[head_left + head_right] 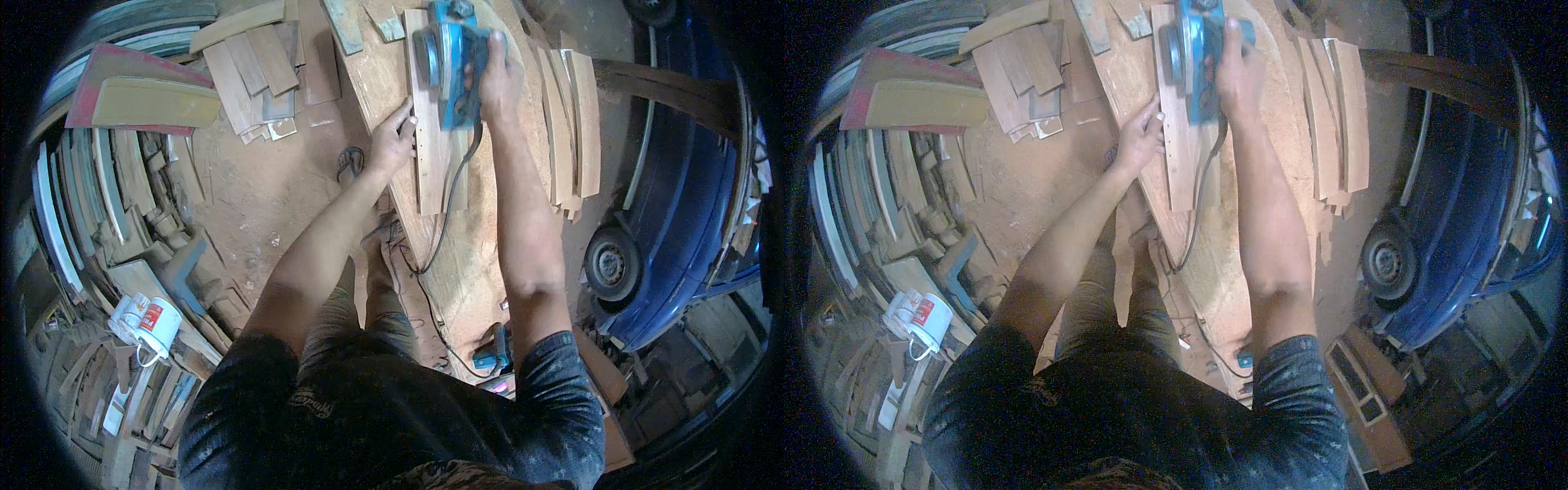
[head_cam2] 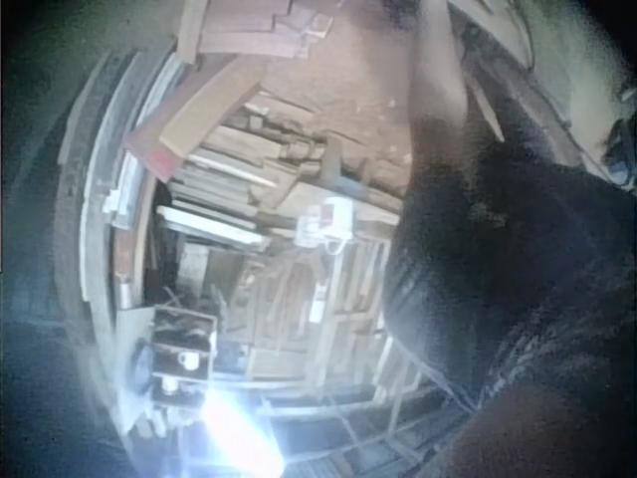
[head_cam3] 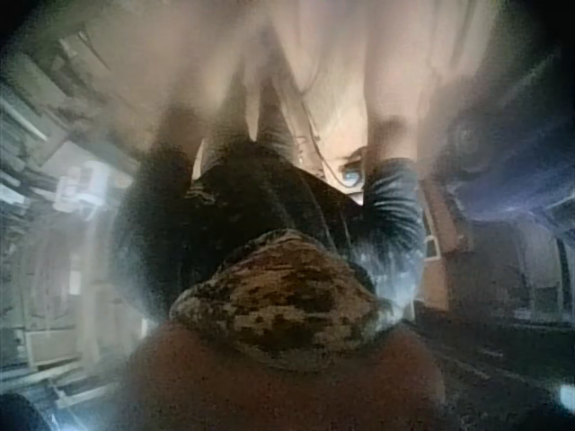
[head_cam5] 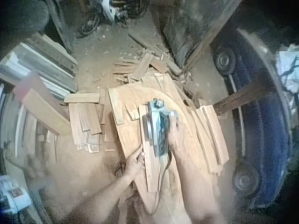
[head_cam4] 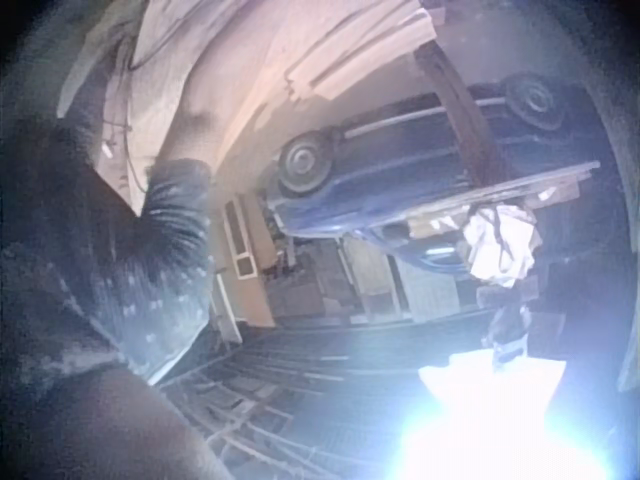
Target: The person uses a circular saw to cut a wooden plank into smaller pieces on a workbench. They then use a sander to smooth the edges of the cut wood. The person also uses a square ruler to measure the wood.
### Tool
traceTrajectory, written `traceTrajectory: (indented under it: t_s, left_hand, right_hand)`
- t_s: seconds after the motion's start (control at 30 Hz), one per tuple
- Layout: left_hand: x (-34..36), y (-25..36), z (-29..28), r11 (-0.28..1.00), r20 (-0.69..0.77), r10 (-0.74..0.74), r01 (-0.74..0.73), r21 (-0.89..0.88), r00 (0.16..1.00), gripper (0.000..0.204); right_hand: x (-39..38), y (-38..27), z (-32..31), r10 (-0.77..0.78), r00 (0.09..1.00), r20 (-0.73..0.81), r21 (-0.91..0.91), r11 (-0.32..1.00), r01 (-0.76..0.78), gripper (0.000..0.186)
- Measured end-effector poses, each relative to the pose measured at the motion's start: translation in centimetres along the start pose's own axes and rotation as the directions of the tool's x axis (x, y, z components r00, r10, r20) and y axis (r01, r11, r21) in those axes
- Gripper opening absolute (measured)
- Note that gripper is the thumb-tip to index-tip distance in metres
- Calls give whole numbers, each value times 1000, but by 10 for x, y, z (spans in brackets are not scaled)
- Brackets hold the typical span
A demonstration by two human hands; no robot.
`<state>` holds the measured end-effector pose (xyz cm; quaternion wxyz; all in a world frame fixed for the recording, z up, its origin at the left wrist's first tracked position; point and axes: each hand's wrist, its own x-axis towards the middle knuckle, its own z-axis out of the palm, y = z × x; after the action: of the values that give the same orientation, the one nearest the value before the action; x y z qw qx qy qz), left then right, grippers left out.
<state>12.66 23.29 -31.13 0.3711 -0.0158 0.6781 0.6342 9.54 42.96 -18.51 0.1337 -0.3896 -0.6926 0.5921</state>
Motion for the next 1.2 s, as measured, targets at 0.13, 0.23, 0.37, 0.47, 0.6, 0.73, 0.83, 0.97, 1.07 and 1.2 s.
traceTrajectory:
  t_s: [0.13, 0.23, 0.37, 0.47, 0.6, 0.73, 0.83, 0.97, 1.07, 1.2]
  left_hand:
    - [-4, 10, 3, 996, -16, -37, 38, 79, 999, 46]
    - [-7, 17, 7, 997, -43, -41, 43, 58, 998, 46]
    - [10, -22, 0, 950, -64, 211, -189, 247, 975, 45]
    - [6, -13, 1, 975, -66, 145, -132, 177, 987, 46]
    - [-5, 15, 8, 999, -32, -38, 39, 32, 999, 49]
    - [4, -4, 2, 998, -46, 45, -43, 40, 998, 46]
    - [13, -17, -3, 995, -72, 84, -80, 55, 994, 45]
    - [38, 6, 1, 938, -228, 244, -170, 303, 943, 56]
    - [33, 54, 24, 854, -300, 290, -104, 510, 909, 68]
    - [53, 67, 51, 720, -212, 309, -82, 689, 927, 85]
  right_hand:
    - [76, 19, 13, -329, 938, -105, -198, 932, 305, 63]
    - [106, 21, 19, -71, 997, 10, -8, 997, 71, 64]
    - [90, -18, 34, 9, 1000, 1, -29, 1000, -9, 68]
    - [69, -19, 22, 18, 999, 32, -59, 998, -16, 71]
    - [55, 28, 0, -87, 995, -43, -67, 994, 84, 69]
    - [-20, 15, -20, 142, 986, 83, 120, 981, -151, 66]
    - [-67, 20, -42, 211, 976, 58, 104, 971, -216, 65]
    - [-124, 47, -67, 267, 962, 48, 124, 954, -271, 63]
    - [-169, 58, -84, 299, 953, 54, 133, 943, -304, 59]
    - [-217, 73, -97, 330, 942, 65, 152, 930, -336, 51]
